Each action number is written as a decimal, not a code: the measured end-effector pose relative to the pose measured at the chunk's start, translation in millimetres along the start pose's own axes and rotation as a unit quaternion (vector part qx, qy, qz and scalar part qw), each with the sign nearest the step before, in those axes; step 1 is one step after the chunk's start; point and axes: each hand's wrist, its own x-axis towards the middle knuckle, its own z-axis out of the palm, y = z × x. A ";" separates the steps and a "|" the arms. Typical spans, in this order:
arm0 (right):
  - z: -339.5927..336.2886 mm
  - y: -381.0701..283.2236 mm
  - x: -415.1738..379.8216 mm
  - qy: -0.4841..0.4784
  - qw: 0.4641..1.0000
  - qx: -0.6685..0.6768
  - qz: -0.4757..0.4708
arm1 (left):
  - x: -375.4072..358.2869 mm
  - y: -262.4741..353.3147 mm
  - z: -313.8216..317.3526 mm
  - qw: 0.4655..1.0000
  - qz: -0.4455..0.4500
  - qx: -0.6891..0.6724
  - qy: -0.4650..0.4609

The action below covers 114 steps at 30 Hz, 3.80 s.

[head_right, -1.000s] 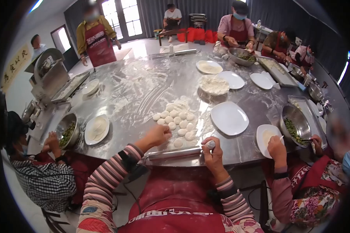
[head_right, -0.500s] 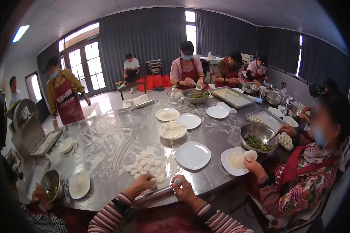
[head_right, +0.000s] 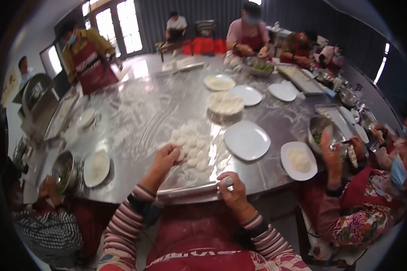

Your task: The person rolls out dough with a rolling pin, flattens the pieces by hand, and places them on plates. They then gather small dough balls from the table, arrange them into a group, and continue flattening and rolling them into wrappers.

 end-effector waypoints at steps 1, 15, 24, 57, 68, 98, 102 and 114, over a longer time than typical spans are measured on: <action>1.6 1.6 -7.4 0.004 1.000 0.011 0.003 | 1.5 -10.8 -7.9 0.997 0.014 0.068 -0.036; 0.9 15.3 22.2 -0.006 0.998 -0.001 -0.065 | 5.6 -41.9 0.2 0.903 -0.016 0.407 -0.135; 43.2 50.3 63.9 0.107 0.993 -0.006 0.058 | 11.9 -43.6 8.3 0.889 0.028 0.427 -0.161; 21.3 45.9 27.0 0.012 0.977 -0.211 -0.013 | 4.7 -41.7 4.1 0.873 0.055 0.438 -0.208; 18.6 44.6 39.2 0.007 0.930 -0.327 -0.167 | 4.2 -43.8 11.0 0.879 0.064 0.430 -0.194; 29.6 34.8 23.8 0.125 0.985 -0.074 0.091 | 1.9 -55.9 6.3 0.891 0.024 0.403 -0.208; 49.0 45.5 76.9 0.128 0.984 -0.123 -0.027 | 2.8 -47.6 17.1 0.884 0.024 0.428 -0.186; 41.2 42.9 54.8 0.148 0.982 -0.114 -0.005 | -0.4 -45.2 17.5 0.885 0.030 0.416 -0.207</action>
